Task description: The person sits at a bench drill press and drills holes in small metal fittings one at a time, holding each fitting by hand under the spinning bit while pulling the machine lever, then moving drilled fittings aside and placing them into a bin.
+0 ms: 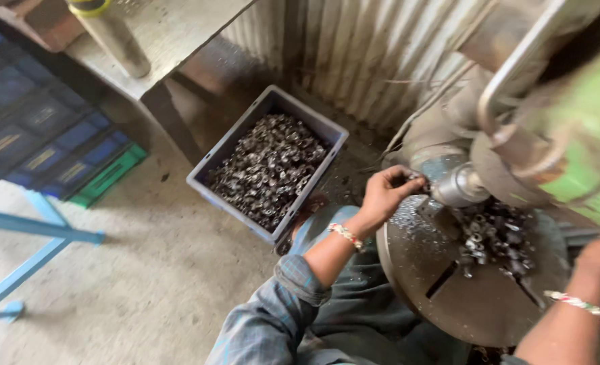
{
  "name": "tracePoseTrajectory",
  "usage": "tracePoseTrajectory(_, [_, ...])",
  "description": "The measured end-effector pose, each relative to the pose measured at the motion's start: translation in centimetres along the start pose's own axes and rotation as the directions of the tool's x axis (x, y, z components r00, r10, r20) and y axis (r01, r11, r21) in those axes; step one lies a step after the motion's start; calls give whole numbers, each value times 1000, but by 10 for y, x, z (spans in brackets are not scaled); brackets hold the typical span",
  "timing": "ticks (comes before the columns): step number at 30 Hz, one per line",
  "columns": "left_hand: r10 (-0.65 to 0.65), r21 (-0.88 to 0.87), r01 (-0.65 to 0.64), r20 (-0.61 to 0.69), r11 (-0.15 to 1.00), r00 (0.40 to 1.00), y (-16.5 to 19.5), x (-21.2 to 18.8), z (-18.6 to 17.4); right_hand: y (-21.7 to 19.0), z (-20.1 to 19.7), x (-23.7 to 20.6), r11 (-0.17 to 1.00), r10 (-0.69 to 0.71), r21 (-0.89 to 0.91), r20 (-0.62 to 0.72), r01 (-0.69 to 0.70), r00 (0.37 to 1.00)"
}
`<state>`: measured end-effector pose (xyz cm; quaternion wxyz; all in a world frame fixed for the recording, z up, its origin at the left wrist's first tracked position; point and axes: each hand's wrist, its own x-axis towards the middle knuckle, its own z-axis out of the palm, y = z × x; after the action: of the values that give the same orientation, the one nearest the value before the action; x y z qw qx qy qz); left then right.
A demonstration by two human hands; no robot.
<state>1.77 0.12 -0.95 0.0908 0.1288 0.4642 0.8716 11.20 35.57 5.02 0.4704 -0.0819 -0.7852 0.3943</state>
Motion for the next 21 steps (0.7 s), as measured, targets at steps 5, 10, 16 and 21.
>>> tracePoseTrajectory(5, [-35,162,31,22,986,999,4,4,-3,-27,-21,-28,984,-20,-178,-147,-7,989])
tracePoseTrajectory(10, [-57,-35,59,71,998,996,-1,5,-3,-42,-14,-27,997,13,-72,-213,-29,977])
tracePoseTrajectory(16, [-78,-89,86,96,992,992,-4,4,-6,-45,18,28,994,-32,89,-283,59,959])
tracePoseTrajectory(21, [-114,-112,127,116,986,987,-3,9,-8,-52,52,78,945,132,320,-180,-69,975])
